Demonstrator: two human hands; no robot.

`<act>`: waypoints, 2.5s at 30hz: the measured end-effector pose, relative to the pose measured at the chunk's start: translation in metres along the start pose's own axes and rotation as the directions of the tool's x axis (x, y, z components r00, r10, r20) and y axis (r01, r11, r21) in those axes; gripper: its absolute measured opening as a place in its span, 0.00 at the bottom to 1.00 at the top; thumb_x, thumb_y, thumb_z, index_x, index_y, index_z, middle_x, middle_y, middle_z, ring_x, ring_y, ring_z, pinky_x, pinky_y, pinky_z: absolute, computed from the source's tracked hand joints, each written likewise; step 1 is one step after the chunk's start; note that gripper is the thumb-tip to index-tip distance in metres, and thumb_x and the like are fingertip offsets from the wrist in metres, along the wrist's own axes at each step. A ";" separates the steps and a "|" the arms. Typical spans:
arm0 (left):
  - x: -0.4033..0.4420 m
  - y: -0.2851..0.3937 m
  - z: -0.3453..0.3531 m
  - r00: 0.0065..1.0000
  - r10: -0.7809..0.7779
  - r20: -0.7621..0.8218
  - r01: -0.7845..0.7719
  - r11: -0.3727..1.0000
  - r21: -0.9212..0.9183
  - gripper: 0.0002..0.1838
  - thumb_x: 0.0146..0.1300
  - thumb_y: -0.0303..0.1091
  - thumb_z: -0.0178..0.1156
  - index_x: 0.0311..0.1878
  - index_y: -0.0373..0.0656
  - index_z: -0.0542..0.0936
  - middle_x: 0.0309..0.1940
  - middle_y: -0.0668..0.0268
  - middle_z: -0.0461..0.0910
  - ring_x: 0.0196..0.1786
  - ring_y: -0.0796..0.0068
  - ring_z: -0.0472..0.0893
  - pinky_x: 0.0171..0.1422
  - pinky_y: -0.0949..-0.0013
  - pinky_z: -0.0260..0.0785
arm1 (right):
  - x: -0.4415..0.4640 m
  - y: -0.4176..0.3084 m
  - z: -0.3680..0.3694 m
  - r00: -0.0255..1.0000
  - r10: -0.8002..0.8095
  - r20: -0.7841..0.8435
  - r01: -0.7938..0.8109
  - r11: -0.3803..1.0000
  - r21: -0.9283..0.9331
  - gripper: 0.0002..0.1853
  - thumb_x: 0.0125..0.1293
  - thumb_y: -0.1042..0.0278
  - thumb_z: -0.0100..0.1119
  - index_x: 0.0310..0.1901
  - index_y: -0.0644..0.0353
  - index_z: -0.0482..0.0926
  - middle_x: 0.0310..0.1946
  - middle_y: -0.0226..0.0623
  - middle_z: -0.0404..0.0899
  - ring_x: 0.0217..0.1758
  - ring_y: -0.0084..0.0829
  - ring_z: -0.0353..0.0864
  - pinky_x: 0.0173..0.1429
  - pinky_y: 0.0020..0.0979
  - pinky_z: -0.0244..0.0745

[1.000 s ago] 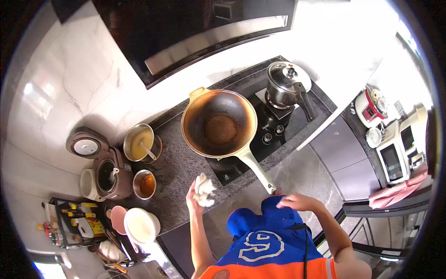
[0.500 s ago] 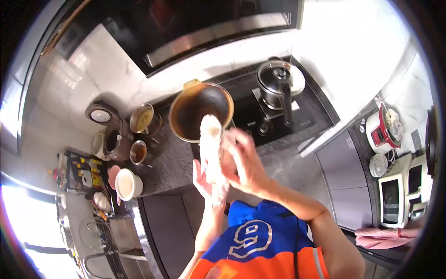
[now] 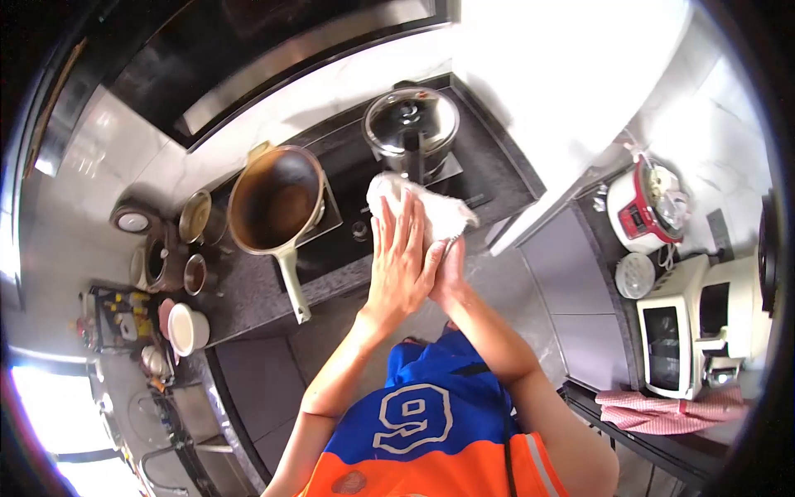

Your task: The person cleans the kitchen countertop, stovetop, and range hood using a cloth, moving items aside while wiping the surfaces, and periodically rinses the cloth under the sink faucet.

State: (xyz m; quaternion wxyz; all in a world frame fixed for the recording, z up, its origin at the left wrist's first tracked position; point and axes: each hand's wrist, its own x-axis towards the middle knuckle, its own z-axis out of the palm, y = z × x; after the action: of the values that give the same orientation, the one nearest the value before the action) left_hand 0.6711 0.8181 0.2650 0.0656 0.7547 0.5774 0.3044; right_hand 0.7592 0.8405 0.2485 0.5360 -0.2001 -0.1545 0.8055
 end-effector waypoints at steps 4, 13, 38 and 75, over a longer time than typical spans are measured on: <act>0.018 -0.014 0.022 0.987 0.086 0.138 -0.092 0.995 0.033 0.32 0.66 0.45 0.53 0.67 0.33 0.65 0.71 0.49 0.57 0.74 0.40 0.52 0.76 0.42 0.41 | 0.032 0.007 -0.057 0.997 0.042 -0.062 -0.034 0.992 0.123 0.36 0.72 0.36 0.24 0.72 0.51 0.57 0.72 0.37 0.59 0.74 0.38 0.58 0.76 0.43 0.52; 0.047 -0.033 0.003 0.943 -0.236 -0.234 0.190 0.961 -0.202 0.25 0.60 0.25 0.60 0.62 0.38 0.71 0.61 0.52 0.69 0.68 0.49 0.66 0.72 0.51 0.55 | 0.260 -0.166 -0.028 0.771 -0.410 0.488 0.630 0.603 -0.489 0.24 0.64 0.54 0.54 0.56 0.60 0.68 0.50 0.45 0.76 0.47 0.34 0.79 0.46 0.34 0.78; 0.128 -0.078 0.130 0.422 -0.626 -0.656 0.165 0.765 -0.623 0.20 0.49 0.14 0.57 0.48 0.34 0.76 0.50 0.51 0.74 0.58 0.50 0.74 0.61 0.57 0.67 | 0.605 -0.216 0.199 -0.227 -0.222 0.948 0.085 -0.975 -0.208 0.42 0.63 0.35 0.48 0.57 0.75 0.73 0.60 0.70 0.66 0.68 0.71 0.56 0.73 0.62 0.42; 0.116 -0.043 0.115 0.452 -0.487 -0.748 0.108 0.862 -0.496 0.14 0.50 0.15 0.52 0.42 0.34 0.73 0.45 0.51 0.73 0.55 0.53 0.74 0.62 0.56 0.64 | 0.595 -0.223 0.102 -0.039 0.310 0.950 0.355 -0.884 0.303 0.42 0.48 0.47 0.67 0.67 0.44 0.67 0.76 0.29 0.50 0.78 0.36 0.48 0.77 0.48 0.45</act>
State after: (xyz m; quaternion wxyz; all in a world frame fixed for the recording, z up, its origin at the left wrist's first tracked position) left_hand 0.7139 0.9667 0.1972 -0.0299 0.3604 0.5883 0.7233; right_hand 0.6829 1.4720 0.3476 0.3808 -0.0765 -0.8252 -0.4101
